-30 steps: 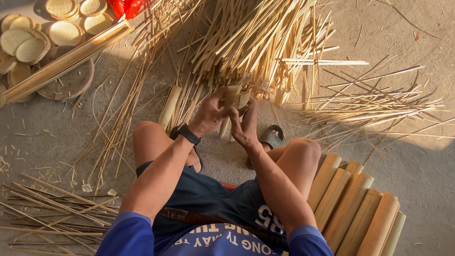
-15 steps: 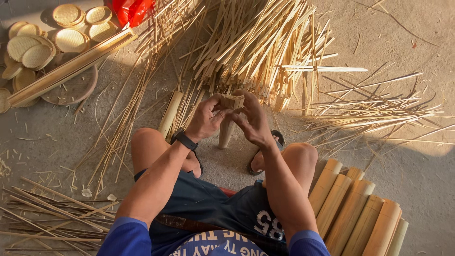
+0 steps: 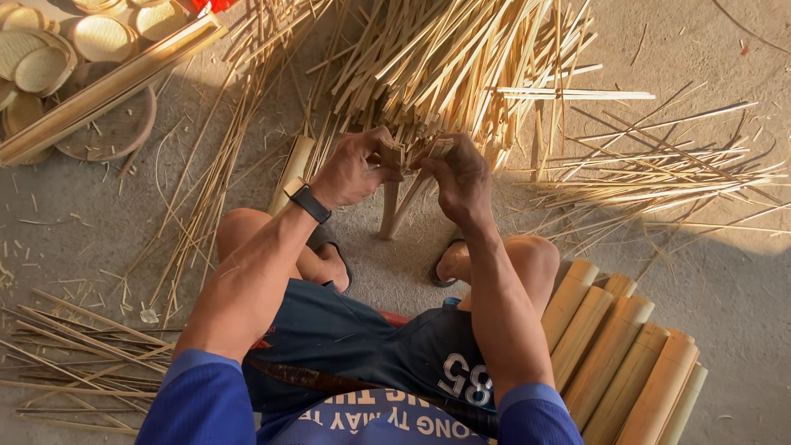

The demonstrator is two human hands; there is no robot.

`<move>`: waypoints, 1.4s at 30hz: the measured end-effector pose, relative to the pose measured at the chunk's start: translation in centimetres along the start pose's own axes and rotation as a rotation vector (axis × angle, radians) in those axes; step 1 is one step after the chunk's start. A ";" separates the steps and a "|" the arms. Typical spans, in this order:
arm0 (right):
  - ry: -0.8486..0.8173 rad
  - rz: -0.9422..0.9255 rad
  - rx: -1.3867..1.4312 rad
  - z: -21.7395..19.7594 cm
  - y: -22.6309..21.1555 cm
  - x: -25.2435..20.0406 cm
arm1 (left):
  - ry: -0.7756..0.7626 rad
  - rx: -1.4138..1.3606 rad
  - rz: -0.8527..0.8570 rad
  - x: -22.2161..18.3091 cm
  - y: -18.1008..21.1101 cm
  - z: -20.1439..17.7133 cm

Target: The person sits on the floor and uses a large knife to split bamboo poles into thin strips. They repeatedly split the bamboo, peel off layers, and organize the resulting strips into piles on the ground.

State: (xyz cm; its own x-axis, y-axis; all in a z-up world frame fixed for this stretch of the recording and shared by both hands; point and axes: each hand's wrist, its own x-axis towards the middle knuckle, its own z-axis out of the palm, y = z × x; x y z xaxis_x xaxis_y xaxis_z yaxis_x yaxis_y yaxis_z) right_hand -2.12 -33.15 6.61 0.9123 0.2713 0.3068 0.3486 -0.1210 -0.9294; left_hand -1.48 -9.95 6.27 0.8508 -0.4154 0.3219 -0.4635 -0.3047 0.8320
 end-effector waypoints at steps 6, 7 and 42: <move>0.244 -0.102 0.401 -5.4 2.5 -0.6 | 0.269 0.124 -0.201 -4.9 -0.7 -6.3; 0.212 -0.115 0.483 -4.6 2.5 -0.3 | 0.290 0.044 -0.223 -5.4 -0.8 -5.8; 0.415 0.170 0.037 -5.5 1.3 -1.8 | -0.029 0.127 -0.655 -12.9 -16.1 6.2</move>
State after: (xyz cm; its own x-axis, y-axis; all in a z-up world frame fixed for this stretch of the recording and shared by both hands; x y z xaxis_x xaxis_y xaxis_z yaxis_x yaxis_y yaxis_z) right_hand -2.13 -39.01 6.01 0.9678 -0.1560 0.1978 0.1848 -0.0942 -0.9783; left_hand -6.51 -5.04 -14.09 0.9602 -0.1326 -0.2457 0.1198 -0.5993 0.7915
